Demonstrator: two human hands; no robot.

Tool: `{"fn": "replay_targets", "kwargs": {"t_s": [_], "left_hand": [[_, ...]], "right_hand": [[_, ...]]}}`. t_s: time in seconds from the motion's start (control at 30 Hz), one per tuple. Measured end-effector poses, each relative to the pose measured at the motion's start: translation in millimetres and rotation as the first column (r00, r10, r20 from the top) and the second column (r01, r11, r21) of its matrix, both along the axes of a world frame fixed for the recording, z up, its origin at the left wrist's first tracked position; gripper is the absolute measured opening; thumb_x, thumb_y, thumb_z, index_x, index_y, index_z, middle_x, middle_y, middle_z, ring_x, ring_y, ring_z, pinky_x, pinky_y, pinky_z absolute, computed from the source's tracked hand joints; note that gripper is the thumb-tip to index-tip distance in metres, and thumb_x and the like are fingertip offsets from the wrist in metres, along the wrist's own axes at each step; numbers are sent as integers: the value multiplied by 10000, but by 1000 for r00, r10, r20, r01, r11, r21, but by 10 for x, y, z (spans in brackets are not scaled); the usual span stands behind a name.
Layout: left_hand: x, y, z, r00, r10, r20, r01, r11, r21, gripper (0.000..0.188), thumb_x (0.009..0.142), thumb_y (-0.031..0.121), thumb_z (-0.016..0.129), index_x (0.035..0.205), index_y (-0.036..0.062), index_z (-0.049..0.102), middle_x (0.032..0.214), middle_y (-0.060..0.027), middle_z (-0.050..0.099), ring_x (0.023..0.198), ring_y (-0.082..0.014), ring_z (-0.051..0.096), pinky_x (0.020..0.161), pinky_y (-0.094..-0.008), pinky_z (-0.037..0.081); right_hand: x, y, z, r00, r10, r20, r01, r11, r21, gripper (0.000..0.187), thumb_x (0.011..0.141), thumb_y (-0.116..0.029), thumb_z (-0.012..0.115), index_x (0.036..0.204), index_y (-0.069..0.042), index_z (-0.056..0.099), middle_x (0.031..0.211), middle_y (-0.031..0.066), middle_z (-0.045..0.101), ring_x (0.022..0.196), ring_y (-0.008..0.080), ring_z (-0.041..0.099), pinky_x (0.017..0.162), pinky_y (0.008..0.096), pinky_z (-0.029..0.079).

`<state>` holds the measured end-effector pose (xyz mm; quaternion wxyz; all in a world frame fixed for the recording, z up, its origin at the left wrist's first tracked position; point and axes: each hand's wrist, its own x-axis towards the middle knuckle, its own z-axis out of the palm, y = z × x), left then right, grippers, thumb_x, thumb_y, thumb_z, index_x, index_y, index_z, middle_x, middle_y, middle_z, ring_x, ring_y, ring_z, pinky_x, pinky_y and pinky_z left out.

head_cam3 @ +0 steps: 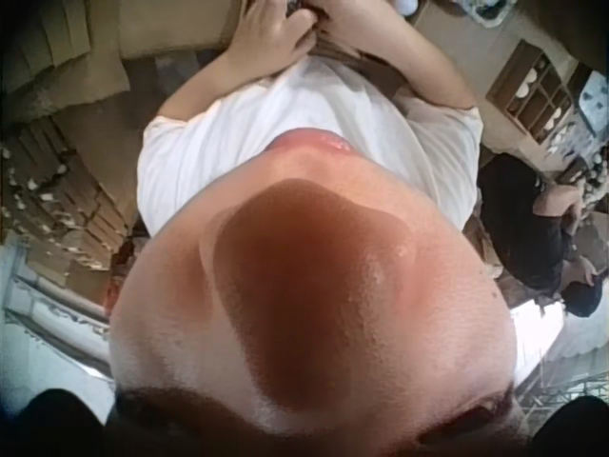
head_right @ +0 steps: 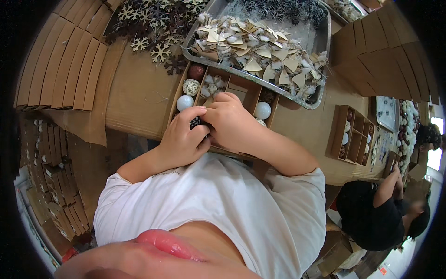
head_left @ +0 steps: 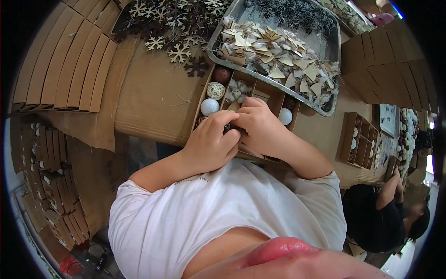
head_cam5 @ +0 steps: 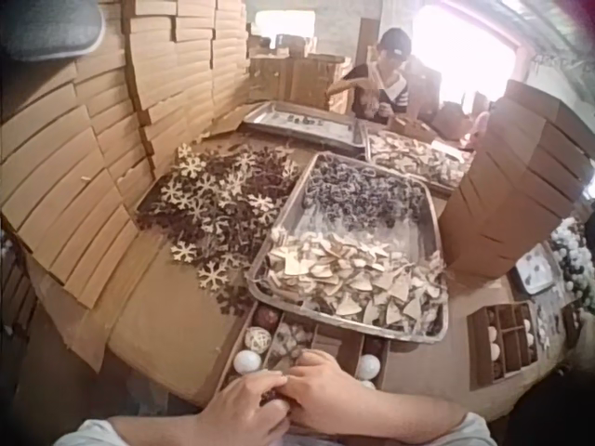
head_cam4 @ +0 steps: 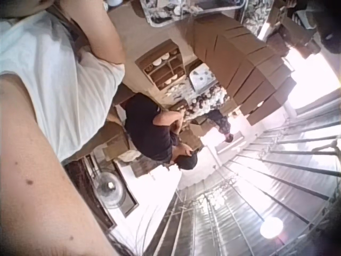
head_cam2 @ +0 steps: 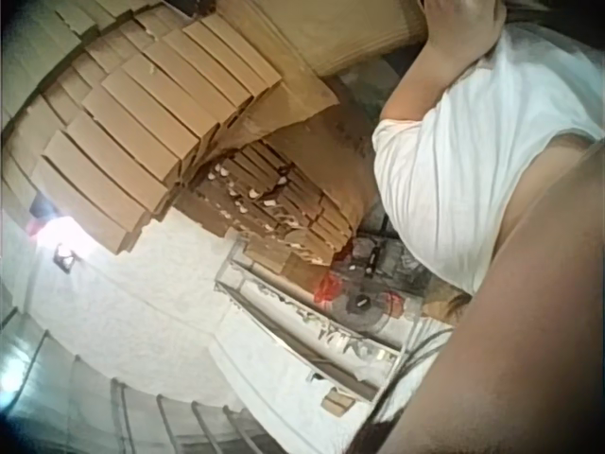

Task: Packing various decorative ornaments into a partitioned cardboard box.

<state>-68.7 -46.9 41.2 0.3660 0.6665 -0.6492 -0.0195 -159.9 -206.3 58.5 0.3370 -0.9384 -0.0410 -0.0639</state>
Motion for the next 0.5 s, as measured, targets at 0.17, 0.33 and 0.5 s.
{"fn": "replay_targets", "kwargs": {"t_s": [0.17,0.33,0.5], "left_hand": [[10,-42,28,985,-33,166,26,999,44,395,697,69,649,1080,18,567,1288,-226,419,1185,-391,452,961,-454,410],[18,-71,106,969,-107,221,59,975,215,460,721,154,639,1139,-23,565,1275,-226,470,1209,-374,451,996,-469,384],[57,-55,59,979,-156,132,129,973,190,415,721,191,627,1077,-21,607,1228,-182,542,1188,-321,500,965,-467,419]], "right_hand": [[22,-119,116,998,22,51,-28,992,120,201,607,0,621,808,-6,615,828,129,593,821,316,558,763,398,461],[-21,-489,245,994,-107,-35,112,970,215,219,665,114,504,827,25,621,863,142,613,787,289,600,704,326,481],[-146,-613,221,896,-399,195,367,913,179,175,695,64,524,817,-3,630,818,123,618,775,295,598,705,346,479]]}}
